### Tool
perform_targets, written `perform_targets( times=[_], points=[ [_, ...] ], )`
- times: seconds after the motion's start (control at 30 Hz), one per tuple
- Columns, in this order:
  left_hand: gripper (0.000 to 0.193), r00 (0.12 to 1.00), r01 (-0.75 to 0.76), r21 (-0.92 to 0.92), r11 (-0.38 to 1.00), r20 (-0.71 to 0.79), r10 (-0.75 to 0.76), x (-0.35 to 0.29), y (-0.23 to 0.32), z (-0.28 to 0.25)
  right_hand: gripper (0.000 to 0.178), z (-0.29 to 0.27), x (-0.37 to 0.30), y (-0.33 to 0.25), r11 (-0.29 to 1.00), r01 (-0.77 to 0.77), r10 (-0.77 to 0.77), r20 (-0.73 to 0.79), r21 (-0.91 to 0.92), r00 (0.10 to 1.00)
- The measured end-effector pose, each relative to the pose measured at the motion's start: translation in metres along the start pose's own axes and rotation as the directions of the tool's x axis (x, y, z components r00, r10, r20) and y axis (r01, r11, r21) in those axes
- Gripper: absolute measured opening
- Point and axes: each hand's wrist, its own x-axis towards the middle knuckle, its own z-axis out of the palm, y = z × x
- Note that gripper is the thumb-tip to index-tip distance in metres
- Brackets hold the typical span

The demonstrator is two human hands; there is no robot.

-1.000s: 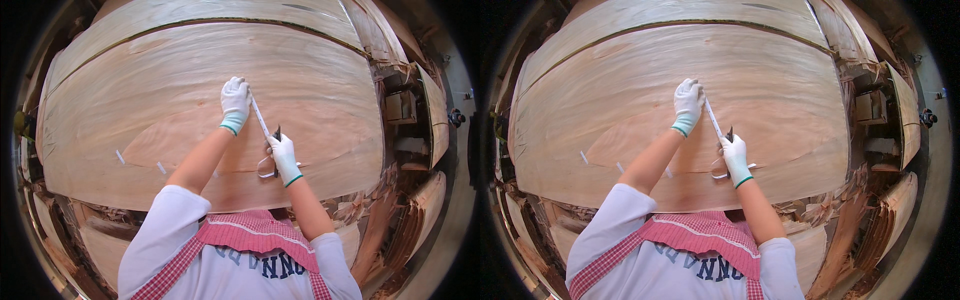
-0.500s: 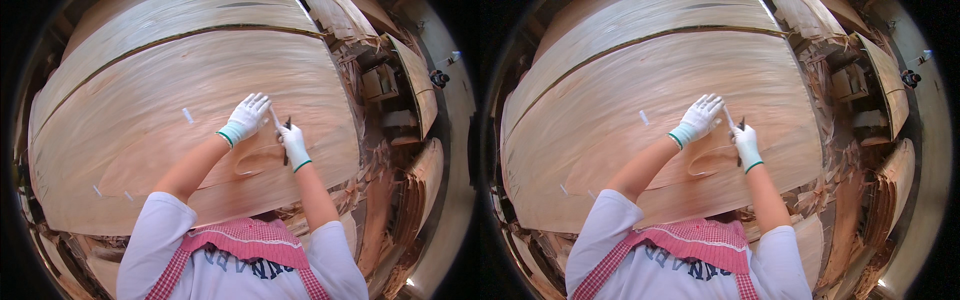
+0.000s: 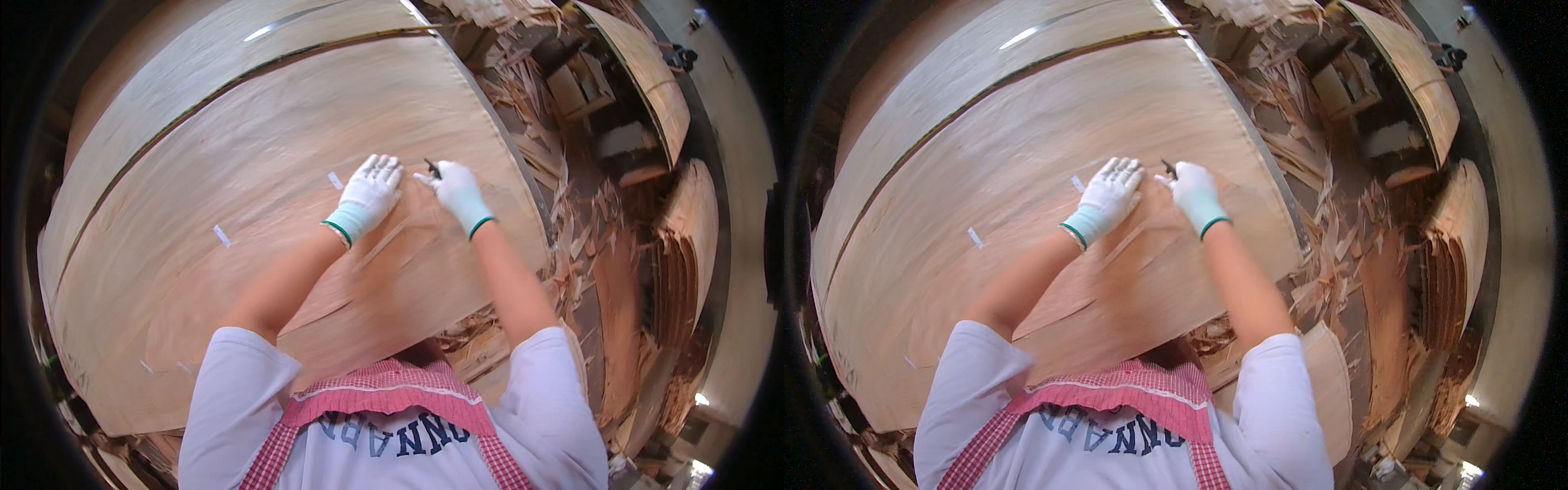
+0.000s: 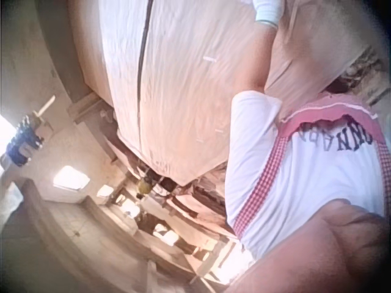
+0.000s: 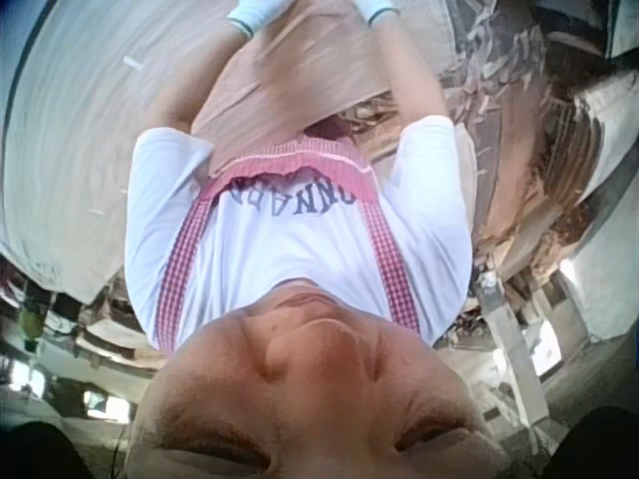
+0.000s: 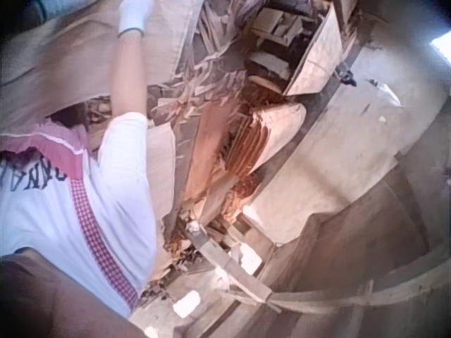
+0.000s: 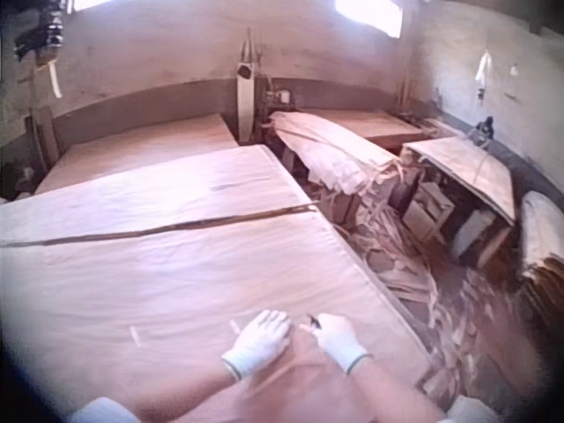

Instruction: The person processes wood veneers by handling large sheets, using a knife to trim edges, and placing trimmed strips onto stacks of material.

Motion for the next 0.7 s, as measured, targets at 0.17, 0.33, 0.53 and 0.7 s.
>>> perform_targets(
  times=[0.17,0.33,0.53,0.7],
  points=[
    [0.044,0.992,0.123,0.154,0.980,-0.005,-0.124,0.045,0.035,-0.005,0.021,-0.053,-0.010,0.075,0.826,-0.358,0.337,0.127,0.436,0.933],
    [0.043,0.973,-0.217,-0.116,0.969,-0.102,0.206,0.100,0.112,0.030,0.025,-0.028,-0.011,0.126,0.760,-0.439,0.432,0.133,0.479,0.892],
    [0.049,0.968,-0.210,0.158,0.965,0.173,0.183,0.105,0.143,0.022,0.028,-0.024,-0.042,0.144,0.812,-0.441,0.468,0.026,0.381,0.883],
    [0.042,0.958,-0.180,0.146,0.973,0.249,0.140,0.116,0.156,0.006,0.026,-0.026,-0.117,0.120,0.669,-0.425,0.531,0.008,0.610,0.847]
  ],
)
